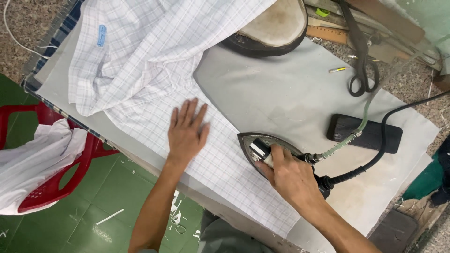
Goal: The person irons a white checkered shirt on a worktable using a steam iron. They smooth the fabric, iron the sleeve and body, and use a black rectangular object to press the fabric while ironing. The person also uses scissors to trim a thread from the shirt.
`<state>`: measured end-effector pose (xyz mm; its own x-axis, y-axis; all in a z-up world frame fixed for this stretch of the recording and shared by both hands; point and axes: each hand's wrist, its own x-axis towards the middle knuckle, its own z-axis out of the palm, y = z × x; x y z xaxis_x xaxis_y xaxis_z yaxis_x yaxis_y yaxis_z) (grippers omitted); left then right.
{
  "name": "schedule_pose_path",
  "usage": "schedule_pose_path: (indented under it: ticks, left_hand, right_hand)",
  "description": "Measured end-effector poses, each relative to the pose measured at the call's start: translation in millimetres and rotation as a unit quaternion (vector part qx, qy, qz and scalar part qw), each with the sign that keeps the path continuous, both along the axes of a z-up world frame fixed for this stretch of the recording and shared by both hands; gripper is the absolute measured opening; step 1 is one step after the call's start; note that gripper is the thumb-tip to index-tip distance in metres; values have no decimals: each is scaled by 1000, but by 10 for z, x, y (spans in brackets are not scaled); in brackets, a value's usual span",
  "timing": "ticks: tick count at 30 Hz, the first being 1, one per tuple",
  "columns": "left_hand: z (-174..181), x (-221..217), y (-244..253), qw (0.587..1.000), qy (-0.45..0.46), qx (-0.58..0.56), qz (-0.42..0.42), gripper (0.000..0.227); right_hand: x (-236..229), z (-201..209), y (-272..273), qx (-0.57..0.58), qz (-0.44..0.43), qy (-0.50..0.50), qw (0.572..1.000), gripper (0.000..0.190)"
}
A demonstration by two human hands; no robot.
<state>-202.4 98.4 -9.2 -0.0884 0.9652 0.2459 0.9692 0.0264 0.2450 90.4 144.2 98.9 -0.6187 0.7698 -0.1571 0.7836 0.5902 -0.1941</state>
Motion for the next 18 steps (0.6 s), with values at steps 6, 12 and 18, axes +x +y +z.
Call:
schedule_pose_path:
  ticks: [6,12,18]
  left_hand:
    - [94,-147,-45,995,-25,70,62,50]
    - [190,194,-215,993,-37,103,-41,47]
    - [155,496,-310,987,-17,57,-149,49]
  right_hand:
    - [381,325,-447,145,68,67,985,52]
    - [647,86,-655,216,111,-80,967,46]
    - [169,201,-249,171,60,-58,982,81]
